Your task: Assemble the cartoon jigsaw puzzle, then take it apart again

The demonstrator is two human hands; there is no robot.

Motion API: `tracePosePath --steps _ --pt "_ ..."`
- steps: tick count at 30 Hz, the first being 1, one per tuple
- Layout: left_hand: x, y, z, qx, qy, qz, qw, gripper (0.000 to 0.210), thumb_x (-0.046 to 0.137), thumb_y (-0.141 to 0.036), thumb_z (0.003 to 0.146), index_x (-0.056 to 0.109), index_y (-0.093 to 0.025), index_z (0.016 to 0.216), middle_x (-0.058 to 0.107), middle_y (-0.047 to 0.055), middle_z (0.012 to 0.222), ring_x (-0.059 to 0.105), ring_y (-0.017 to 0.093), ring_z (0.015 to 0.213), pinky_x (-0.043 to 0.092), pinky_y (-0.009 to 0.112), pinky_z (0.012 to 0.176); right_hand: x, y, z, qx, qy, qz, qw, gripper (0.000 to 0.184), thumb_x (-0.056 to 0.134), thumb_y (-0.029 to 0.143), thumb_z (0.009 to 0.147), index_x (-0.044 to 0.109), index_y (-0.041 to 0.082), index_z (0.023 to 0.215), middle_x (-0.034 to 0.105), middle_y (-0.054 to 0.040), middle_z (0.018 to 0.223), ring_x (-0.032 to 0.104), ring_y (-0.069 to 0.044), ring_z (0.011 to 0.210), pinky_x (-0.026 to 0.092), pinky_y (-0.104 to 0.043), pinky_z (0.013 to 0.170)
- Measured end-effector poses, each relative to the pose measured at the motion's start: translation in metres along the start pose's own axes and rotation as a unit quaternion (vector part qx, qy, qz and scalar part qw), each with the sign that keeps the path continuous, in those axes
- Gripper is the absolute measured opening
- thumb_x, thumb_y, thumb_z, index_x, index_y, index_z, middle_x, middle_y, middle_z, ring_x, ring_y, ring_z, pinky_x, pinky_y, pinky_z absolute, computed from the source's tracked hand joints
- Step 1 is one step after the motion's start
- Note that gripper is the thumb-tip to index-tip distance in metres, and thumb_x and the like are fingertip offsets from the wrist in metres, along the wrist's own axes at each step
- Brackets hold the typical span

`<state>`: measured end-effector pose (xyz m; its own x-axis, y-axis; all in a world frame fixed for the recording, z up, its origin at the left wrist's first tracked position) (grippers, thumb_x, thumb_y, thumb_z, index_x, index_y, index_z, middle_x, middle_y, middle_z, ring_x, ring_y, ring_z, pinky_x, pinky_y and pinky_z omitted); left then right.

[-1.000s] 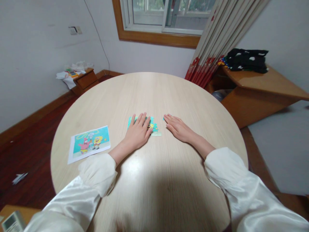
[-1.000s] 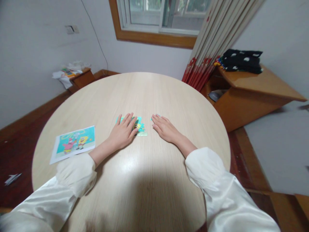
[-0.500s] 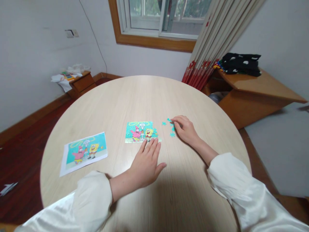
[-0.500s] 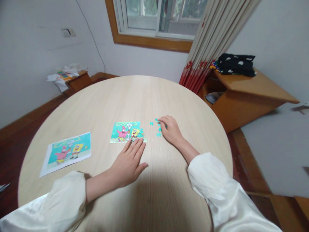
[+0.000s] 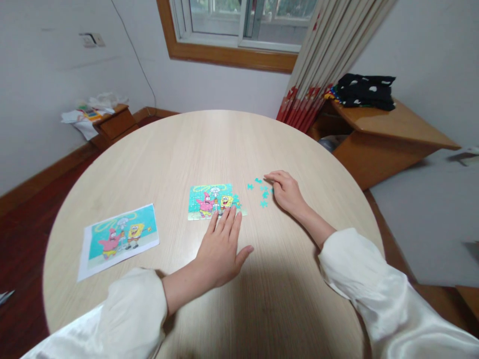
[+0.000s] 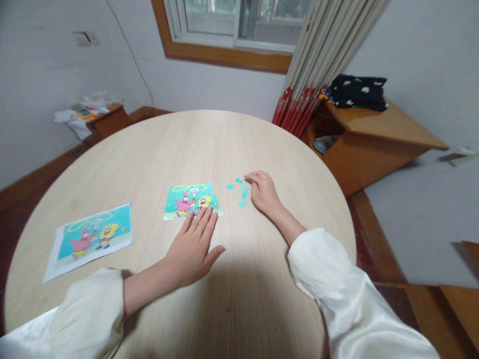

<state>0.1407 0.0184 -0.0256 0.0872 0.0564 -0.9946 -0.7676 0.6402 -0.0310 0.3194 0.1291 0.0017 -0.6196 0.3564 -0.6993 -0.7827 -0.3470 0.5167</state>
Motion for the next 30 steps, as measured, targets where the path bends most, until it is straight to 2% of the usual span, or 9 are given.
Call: tracePosePath --steps 4,12,19,24,26,30 --pt "0.002 0.001 0.001 -0.005 0.013 -0.002 1.000 0.076 0.019 -0.058 0.095 0.033 -0.002 0.144 0.031 0.020 0.152 0.023 0.030 0.143 0.015 0.049 0.116 0.004 0.001 0.002 0.004 0.009 -0.024 1.000 0.037 0.040 0.010 0.081 0.073 0.020 0.095 0.068 -0.0097 0.100 0.060 -0.024 0.098 0.045 -0.043 0.089" --pt "0.002 0.000 0.001 -0.007 0.009 -0.008 1.000 0.076 0.020 -0.058 0.095 0.033 -0.002 0.144 0.031 0.021 0.152 0.022 0.031 0.144 0.014 0.050 0.117 0.014 0.023 -0.001 -0.033 0.062 -0.057 0.996 0.028 0.048 0.023 0.087 0.073 0.020 0.098 0.067 -0.0105 0.104 0.058 -0.025 0.100 0.037 -0.043 0.089" --pt "0.000 -0.002 0.000 -0.004 0.004 -0.009 1.000 0.075 0.022 -0.058 0.095 0.034 -0.003 0.144 0.033 0.020 0.151 0.024 0.030 0.143 0.014 0.048 0.117 0.017 0.021 0.010 -0.032 0.051 -0.073 0.995 0.031 0.047 0.032 0.092 0.068 0.021 0.074 0.071 -0.0074 0.088 0.059 -0.023 0.087 0.033 -0.042 0.083" --pt "-0.001 -0.001 0.000 -0.006 0.006 -0.005 1.000 0.074 0.023 -0.058 0.095 0.034 -0.003 0.144 0.032 0.021 0.152 0.024 0.030 0.143 0.014 0.048 0.117 0.025 0.024 0.023 0.001 0.047 -0.096 0.994 0.030 0.057 0.035 0.087 0.062 0.020 0.062 0.069 -0.0058 0.074 0.060 -0.022 0.078 0.032 -0.044 0.083" --pt "-0.001 -0.002 0.000 -0.004 0.008 -0.006 1.000 0.074 0.023 -0.058 0.095 0.034 -0.003 0.144 0.032 0.021 0.152 0.025 0.030 0.143 0.014 0.048 0.117 0.027 0.024 0.025 0.009 0.049 -0.095 0.994 0.029 0.059 0.037 0.087 0.064 0.020 0.063 0.070 -0.0058 0.074 0.061 -0.022 0.077 0.033 -0.044 0.083" --pt "0.000 -0.002 0.000 -0.004 0.018 -0.008 1.000 0.075 0.023 -0.058 0.095 0.034 -0.002 0.143 0.031 0.022 0.152 0.025 0.031 0.143 0.016 0.048 0.116 0.024 0.019 0.023 0.004 0.029 -0.070 0.997 0.027 0.057 0.042 0.087 0.070 0.020 0.077 0.072 -0.0081 0.082 0.063 -0.023 0.078 0.039 -0.042 0.079"
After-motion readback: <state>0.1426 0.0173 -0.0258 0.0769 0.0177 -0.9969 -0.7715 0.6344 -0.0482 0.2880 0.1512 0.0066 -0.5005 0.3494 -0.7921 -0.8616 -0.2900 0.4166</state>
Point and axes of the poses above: each hand's wrist, its own z-axis towards the middle knuckle, its own x-axis out of the palm, y = z × x, the point moved 10 cm from there along z, towards the middle knuckle
